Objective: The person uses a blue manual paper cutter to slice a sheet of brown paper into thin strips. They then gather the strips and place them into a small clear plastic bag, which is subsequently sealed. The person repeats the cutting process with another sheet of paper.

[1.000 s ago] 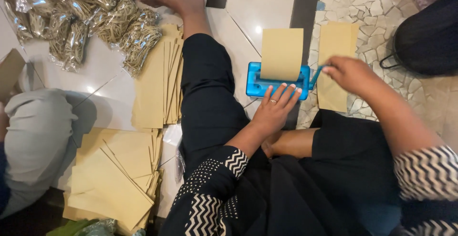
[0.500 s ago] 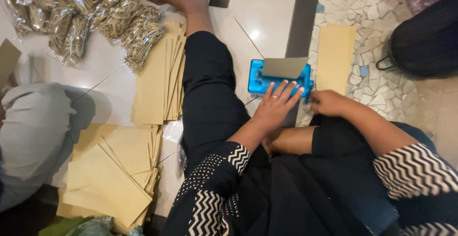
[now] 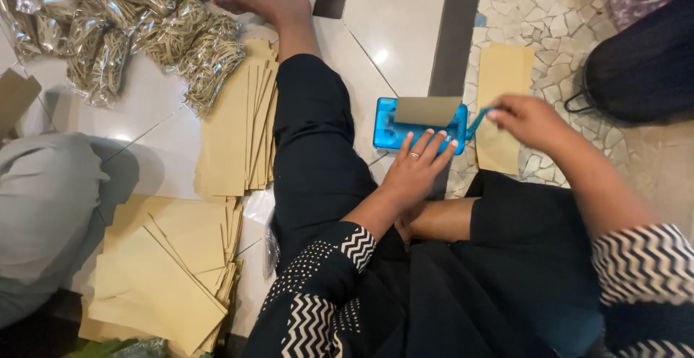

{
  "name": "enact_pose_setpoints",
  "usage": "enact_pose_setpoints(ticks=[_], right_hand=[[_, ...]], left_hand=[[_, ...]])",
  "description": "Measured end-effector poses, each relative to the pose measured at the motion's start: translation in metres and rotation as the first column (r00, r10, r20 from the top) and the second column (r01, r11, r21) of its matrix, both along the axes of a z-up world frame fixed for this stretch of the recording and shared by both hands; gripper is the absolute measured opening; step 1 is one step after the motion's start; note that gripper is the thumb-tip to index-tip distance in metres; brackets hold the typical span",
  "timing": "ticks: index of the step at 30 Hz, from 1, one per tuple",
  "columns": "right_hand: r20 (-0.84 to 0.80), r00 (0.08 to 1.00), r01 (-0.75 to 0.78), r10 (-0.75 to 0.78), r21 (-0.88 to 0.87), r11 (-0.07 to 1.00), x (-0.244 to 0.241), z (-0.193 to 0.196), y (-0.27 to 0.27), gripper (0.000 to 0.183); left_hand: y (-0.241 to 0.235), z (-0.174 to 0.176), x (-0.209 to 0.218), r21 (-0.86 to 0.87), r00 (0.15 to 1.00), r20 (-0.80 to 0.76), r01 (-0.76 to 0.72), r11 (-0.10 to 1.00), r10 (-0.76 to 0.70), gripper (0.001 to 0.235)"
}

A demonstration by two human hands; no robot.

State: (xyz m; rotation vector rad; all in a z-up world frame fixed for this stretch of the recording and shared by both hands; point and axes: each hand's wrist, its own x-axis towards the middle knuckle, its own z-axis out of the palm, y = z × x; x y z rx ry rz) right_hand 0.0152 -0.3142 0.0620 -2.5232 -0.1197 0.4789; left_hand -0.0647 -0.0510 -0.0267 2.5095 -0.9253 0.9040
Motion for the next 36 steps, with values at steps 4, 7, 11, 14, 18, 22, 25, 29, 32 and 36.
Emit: enact_pose_setpoints(ticks=[4,7,11,14,18,22,25,29,32,36], right_hand=[[0.051,0.989,0.131,-0.140,0.145,0.981,0.032,-0.062,-0.007,0.035],[0.071,0.993,0.100,-0.099,-0.011,0.995,0.038,-0.129,-0.007,0.017],[-0.103,0.990,-0.125,0.098,-0.303,0.945,0.000,-0.162,0.003,0.028],[-0.210,0.960,-0.240,0.183,-0.287,0.928,-0.029,-0.126,0.016,0.033],[-0.296,0.913,-0.342,0.281,-0.179,0.922,-0.062,-0.049,0.025,0.041],[-0.263,0.950,-0.189,0.166,-0.063,0.980,-0.056,-0.006,0.014,0.026],[-0.206,0.971,-0.132,0.120,-0.049,0.990,-0.038,0.016,0.011,0.022],[-0.079,0.996,-0.036,0.038,0.024,0.999,0.000,0.002,0.001,0.021],[0.000,1.000,0.025,-0.025,0.059,0.998,0.031,-0.033,-0.003,0.021],[0.007,0.998,0.061,-0.060,-0.064,0.996,0.036,-0.068,0.014,0.018]], left_hand=[[0.000,0.007,-0.001,0.027,1.000,0.006,-0.029,0.999,0.028,0.045],[0.000,0.008,-0.002,0.042,0.999,0.009,-0.045,0.998,0.044,0.045],[0.000,0.008,-0.001,0.032,1.000,0.010,-0.027,0.999,0.027,0.044],[-0.001,0.004,0.000,0.018,1.000,0.013,-0.016,1.000,0.015,0.043],[-0.001,0.005,-0.001,0.019,1.000,0.019,-0.017,1.000,0.016,0.044],[0.000,0.002,-0.001,0.007,1.000,-0.019,0.013,1.000,-0.013,0.050],[-0.002,-0.001,-0.001,0.010,1.000,-0.007,-0.002,1.000,0.002,0.051],[-0.003,0.001,-0.002,-0.007,1.000,-0.013,-0.009,1.000,0.009,0.050],[-0.003,0.003,-0.001,-0.014,1.000,-0.018,-0.014,1.000,0.014,0.049],[-0.003,0.001,0.000,-0.001,1.000,-0.014,-0.016,1.000,0.016,0.048]])
